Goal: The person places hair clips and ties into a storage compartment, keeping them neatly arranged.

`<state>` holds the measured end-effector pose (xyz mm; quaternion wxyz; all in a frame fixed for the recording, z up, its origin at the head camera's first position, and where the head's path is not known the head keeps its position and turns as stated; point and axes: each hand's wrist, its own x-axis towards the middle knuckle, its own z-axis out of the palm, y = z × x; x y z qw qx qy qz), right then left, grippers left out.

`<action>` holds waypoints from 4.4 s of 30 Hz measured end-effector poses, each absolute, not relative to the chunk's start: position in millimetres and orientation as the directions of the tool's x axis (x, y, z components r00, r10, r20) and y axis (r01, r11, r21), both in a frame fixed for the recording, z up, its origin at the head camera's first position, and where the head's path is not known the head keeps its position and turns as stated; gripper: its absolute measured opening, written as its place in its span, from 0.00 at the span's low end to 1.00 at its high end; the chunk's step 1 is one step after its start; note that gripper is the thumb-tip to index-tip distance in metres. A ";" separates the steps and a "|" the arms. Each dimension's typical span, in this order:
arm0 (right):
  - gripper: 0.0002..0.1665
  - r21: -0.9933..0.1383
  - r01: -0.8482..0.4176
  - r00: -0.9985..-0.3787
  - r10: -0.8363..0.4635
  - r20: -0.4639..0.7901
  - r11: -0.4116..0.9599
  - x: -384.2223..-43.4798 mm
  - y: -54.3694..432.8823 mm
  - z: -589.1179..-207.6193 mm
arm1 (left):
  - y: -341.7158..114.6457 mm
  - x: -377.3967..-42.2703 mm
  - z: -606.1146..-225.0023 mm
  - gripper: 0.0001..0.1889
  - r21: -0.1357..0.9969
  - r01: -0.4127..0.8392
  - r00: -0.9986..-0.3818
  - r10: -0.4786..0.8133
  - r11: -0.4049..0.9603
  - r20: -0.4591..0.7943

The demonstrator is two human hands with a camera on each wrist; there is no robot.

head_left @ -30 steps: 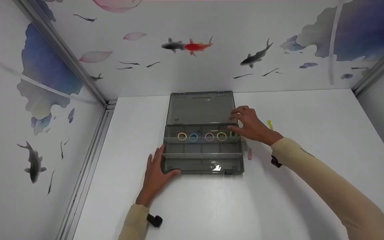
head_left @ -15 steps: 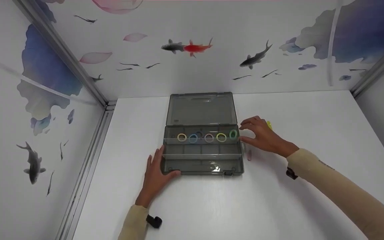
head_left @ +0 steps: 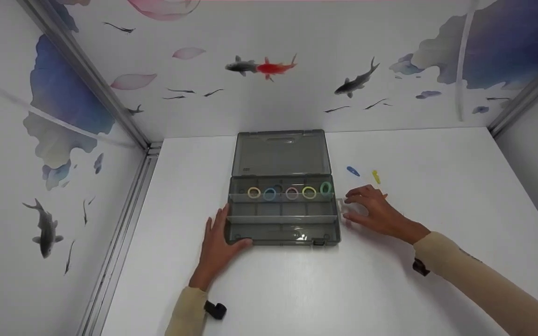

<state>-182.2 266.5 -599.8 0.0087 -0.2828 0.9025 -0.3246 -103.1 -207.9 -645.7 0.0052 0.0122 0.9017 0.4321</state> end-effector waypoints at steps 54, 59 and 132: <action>0.27 -0.648 -0.380 -0.923 -0.315 0.221 0.661 -180.0 268.0 -597.0 | -210.2 -105.1 -647.8 0.63 0.764 0.051 -0.999 0.040 0.643 0.032; 0.27 -0.652 -0.367 -0.928 -0.304 0.214 0.663 -184.8 265.1 -588.1 | -210.0 -104.6 -648.7 0.62 0.769 0.048 -0.999 0.041 0.638 0.028; 0.29 -0.470 -0.689 -0.683 -0.710 0.169 0.551 -216.7 55.1 -557.7 | -210.6 -105.0 -648.1 0.64 0.776 0.023 -1.000 0.031 0.630 0.005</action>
